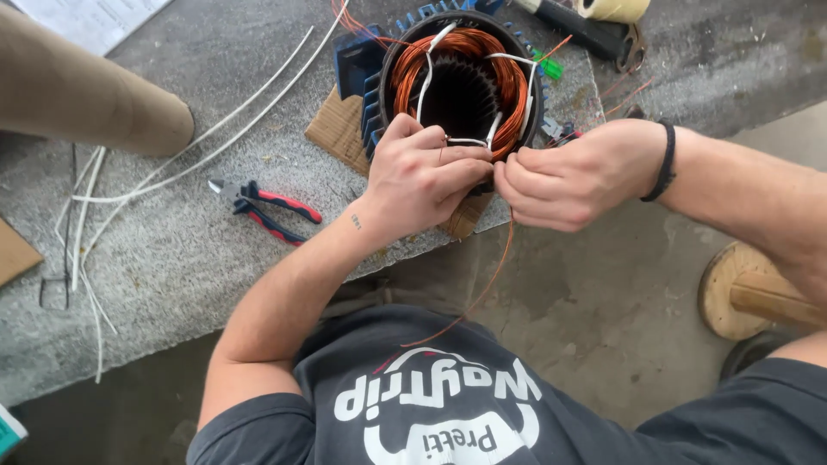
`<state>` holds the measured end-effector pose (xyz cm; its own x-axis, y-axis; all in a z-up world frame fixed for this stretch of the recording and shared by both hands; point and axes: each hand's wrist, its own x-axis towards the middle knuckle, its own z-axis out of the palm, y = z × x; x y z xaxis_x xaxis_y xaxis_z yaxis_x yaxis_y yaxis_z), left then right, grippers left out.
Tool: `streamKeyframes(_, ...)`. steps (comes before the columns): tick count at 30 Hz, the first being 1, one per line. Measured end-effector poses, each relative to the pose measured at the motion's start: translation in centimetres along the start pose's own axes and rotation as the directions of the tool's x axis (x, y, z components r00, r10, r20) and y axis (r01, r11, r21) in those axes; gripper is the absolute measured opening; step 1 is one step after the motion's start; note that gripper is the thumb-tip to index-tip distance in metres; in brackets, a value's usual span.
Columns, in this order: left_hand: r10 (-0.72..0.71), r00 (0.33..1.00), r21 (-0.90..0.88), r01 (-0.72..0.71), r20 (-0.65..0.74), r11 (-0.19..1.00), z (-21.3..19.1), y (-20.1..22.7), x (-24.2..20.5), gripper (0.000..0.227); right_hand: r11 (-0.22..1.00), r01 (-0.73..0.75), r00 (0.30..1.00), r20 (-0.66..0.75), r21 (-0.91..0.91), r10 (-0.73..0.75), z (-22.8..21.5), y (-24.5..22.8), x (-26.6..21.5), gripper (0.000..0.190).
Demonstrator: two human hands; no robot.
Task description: The person twists the ends of copper wires together by hand and then weaves them through the slots of a blue motor stator. They use pliers to cut the excess wire and continue arranging the coils within the stator.
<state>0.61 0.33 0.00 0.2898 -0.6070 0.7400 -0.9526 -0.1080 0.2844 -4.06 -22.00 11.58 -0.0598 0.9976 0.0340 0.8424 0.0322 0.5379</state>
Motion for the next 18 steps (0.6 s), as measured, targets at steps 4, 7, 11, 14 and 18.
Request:
streamKeyframes(4, -0.009, 1.000, 0.036, 0.009, 0.005, 0.999, 0.3, -0.1, -0.3, 0.016, 0.937, 0.331, 0.943, 0.078, -0.111, -0.323, 0.0, 2.3, 1.0, 0.020)
streamKeyframes(7, 0.006, 1.000, 0.022, -0.006, 0.010, 1.000, 0.4, 0.2, -0.4, 0.015, 0.907, 0.417, 0.905, 0.125, -0.064, -0.407, -0.3, 2.2, 0.8, 0.021)
streamKeyframes(11, -0.003, 1.000, 0.024, 0.003, 0.006, 1.000, 0.2, 0.4, -0.2, 0.014, 0.978, 0.194, 0.981, 0.045, -0.079, -0.191, -1.6, 0.4, -0.6, 0.021)
streamKeyframes(14, -0.002, 1.000, 0.016, 0.001, 0.021, 1.000, 0.0, 0.4, -0.1, 0.013, 0.974, -0.225, 0.974, 0.001, 0.027, 0.225, -3.8, -3.3, -1.3, 0.018)
streamKeyframes(18, -0.003, 1.000, 0.006, 0.003, 0.019, 1.000, -0.1, 0.5, 0.0, 0.013, 0.162, -0.864, 0.253, 0.134, 0.477, 0.958, -4.6, -10.2, 0.1, 0.025)
